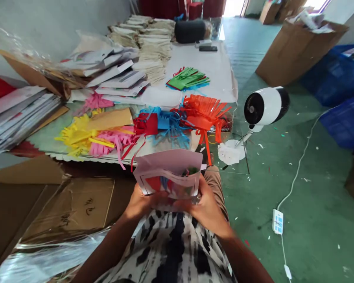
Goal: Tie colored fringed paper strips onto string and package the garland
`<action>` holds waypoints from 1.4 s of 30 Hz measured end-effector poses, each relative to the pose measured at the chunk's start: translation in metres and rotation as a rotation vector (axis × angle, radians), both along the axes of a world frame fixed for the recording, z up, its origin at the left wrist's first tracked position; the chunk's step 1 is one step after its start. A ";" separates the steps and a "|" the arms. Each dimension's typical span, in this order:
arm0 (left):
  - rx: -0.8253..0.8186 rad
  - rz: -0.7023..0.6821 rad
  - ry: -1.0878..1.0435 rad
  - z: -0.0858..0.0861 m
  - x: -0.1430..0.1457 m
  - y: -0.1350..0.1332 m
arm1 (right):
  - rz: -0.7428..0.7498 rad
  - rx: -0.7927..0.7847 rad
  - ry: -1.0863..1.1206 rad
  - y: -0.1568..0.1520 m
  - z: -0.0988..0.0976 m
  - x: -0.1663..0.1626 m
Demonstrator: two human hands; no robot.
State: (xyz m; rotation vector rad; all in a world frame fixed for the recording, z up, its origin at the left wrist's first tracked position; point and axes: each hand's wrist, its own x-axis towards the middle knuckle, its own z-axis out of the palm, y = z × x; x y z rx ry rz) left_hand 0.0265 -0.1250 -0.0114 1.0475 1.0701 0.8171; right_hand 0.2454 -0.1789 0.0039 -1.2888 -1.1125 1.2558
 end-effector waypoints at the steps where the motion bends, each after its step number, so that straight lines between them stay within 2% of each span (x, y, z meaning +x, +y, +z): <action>1: -0.001 0.033 0.025 -0.006 0.001 -0.005 | -0.048 -0.011 -0.004 -0.001 -0.003 -0.003; 4: 0.010 0.049 0.051 -0.014 -0.004 -0.011 | -0.136 -0.014 -0.081 -0.003 -0.012 -0.010; 8: -0.032 -0.124 0.003 -0.011 -0.016 -0.005 | -0.147 -0.017 -0.162 -0.003 -0.021 -0.016; 10: -0.061 -0.166 -0.006 -0.015 -0.018 -0.002 | -0.134 -0.038 -0.176 -0.003 -0.027 -0.018; 14: -0.106 -0.077 -0.036 -0.031 -0.013 -0.004 | -0.099 -0.104 -0.129 -0.005 -0.037 -0.019; 17: -0.156 -0.024 -0.071 -0.039 -0.006 -0.006 | -0.054 -0.102 -0.023 -0.007 -0.038 -0.011; 20: -0.187 -0.052 -0.080 -0.038 0.001 -0.008 | -0.119 -0.052 0.052 -0.009 -0.033 -0.003; 22: -0.215 -0.060 -0.079 -0.035 0.004 -0.010 | -0.157 -0.038 0.026 -0.012 -0.033 -0.001; 26: -0.275 -0.050 -0.076 -0.034 0.007 -0.017 | -0.179 -0.024 -0.036 -0.020 -0.041 -0.002; 29: -0.274 -0.121 -0.105 -0.037 0.007 -0.020 | -0.279 0.029 -0.024 -0.026 -0.047 -0.004; 32: -0.214 -0.091 -0.143 -0.041 0.006 -0.019 | -0.382 0.096 -0.029 -0.030 -0.049 -0.005; 37: 0.023 0.218 -0.261 -0.043 0.007 -0.014 | -0.431 0.150 -0.106 -0.036 -0.052 -0.004; 39: 0.110 0.256 -0.222 -0.042 0.007 -0.012 | -0.437 0.162 -0.141 -0.039 -0.054 -0.003; 42: 0.223 0.242 -0.121 -0.039 0.008 -0.012 | -0.430 0.162 -0.187 -0.043 -0.054 0.001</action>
